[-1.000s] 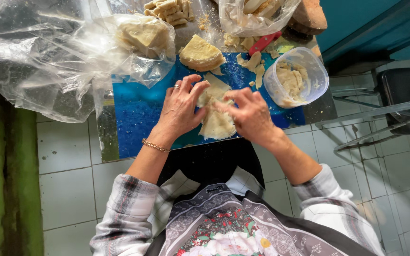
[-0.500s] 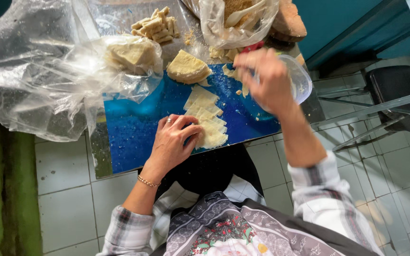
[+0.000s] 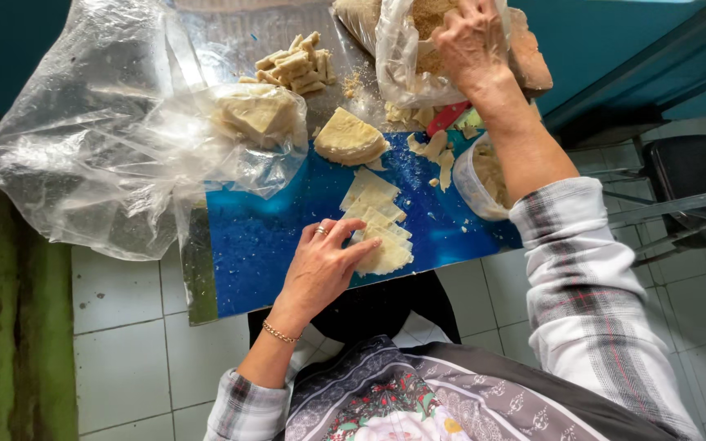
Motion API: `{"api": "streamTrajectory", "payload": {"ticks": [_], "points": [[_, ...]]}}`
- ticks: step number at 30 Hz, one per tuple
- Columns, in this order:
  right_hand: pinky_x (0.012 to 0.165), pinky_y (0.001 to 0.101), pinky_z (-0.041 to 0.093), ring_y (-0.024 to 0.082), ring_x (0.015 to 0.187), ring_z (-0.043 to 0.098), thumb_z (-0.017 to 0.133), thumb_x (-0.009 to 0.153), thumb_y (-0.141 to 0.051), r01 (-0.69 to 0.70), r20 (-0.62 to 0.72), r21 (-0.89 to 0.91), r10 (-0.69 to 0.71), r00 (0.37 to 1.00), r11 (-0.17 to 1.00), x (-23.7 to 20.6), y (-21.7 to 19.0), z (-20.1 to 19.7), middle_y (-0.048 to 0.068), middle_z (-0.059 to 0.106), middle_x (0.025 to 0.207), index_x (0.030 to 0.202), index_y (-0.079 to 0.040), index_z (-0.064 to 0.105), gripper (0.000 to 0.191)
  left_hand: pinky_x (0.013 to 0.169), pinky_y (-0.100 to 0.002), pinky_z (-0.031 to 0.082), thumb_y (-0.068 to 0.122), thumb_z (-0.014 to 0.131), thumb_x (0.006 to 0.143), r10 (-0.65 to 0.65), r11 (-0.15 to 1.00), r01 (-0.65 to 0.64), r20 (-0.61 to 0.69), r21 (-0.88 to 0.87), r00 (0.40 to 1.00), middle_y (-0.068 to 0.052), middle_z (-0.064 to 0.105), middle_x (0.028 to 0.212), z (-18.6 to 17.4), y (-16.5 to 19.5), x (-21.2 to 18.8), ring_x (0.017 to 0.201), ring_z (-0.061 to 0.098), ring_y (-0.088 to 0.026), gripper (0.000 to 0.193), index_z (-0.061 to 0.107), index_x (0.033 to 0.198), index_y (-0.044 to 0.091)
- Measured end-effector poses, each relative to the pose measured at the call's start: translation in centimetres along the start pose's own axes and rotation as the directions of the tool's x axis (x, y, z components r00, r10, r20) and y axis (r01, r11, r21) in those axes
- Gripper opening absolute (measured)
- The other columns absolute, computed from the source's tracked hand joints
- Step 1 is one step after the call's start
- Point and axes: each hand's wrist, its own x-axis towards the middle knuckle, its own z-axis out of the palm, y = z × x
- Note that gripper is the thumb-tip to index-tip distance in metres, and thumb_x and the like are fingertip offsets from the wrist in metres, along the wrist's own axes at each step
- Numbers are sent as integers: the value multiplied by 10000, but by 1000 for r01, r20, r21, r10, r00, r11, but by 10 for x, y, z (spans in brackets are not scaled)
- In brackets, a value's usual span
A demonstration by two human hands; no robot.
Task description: The person tears pieces from a block of dough and flattens them into triangular pieces on a blue board, occasionally dipping a piece into a plastic container and sprinkling a powdery substance from a bag over the shaped pieces. Shaped pieces accumulate on the board.
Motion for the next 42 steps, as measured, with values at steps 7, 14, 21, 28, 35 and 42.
{"api": "streamTrajectory", "payload": {"ticks": [7, 14, 21, 28, 35, 42], "points": [[1019, 640, 348, 379, 935, 647, 632, 998, -246, -214, 135, 457, 171, 976, 863, -2, 9, -26, 144, 739, 879, 883, -210, 826, 229, 872, -402, 479, 185, 783, 860, -62, 984, 51, -62, -170, 996, -28, 647, 1172, 2, 1, 4, 938, 631, -214, 331, 707, 1181, 161], [918, 533, 450, 412, 832, 693, 592, 1026, -239, -447, 238, 424, 379, 894, 788, -30, 33, -50, 224, 713, 848, 1006, -126, 784, 224, 855, -401, 517, 188, 773, 892, -100, 981, 73, -149, -181, 984, -67, 673, 1123, 7, 9, 2, 1001, 659, -281, 222, 720, 1094, 113], [767, 506, 550, 401, 829, 721, 598, 1022, -174, -465, 69, 547, 517, 854, 696, -45, 33, -52, 202, 733, 872, 1018, -92, 766, 186, 833, -379, 546, 153, 763, 901, -130, 970, 85, -189, -229, 973, -75, 699, 1080, 7, 19, -1, 968, 687, -282, 157, 732, 1041, 89], [664, 374, 525, 222, 700, 687, 686, 997, -201, -532, 304, 786, 552, 776, 314, -60, 32, -100, 123, 716, 779, 1011, -76, 769, 151, 839, -355, 566, 126, 770, 906, -161, 950, 83, -244, -302, 956, -75, 709, 1093, 4, 23, -4, 986, 697, -264, 149, 744, 1050, 98], [671, 279, 508, 93, 739, 631, 610, 1012, -118, -400, 381, 916, 237, 894, 35, -140, -54, -234, 50, 723, 858, 1024, -26, 717, 142, 838, -349, 557, 104, 783, 889, -206, 952, 134, -254, -275, 945, -72, 693, 1167, 6, 31, -16, 995, 656, -248, 189, 757, 1075, 127], [711, 378, 507, 268, 809, 623, 732, 964, -108, -158, 63, 876, 217, 974, 456, -174, -130, -294, 43, 682, 903, 1062, -99, 701, 103, 972, -429, 496, 157, 774, 880, 5, 999, 3, -206, 41, 979, -114, 577, 1327, 27, 52, -19, 1178, 582, -312, 315, 738, 1193, 146]]}}
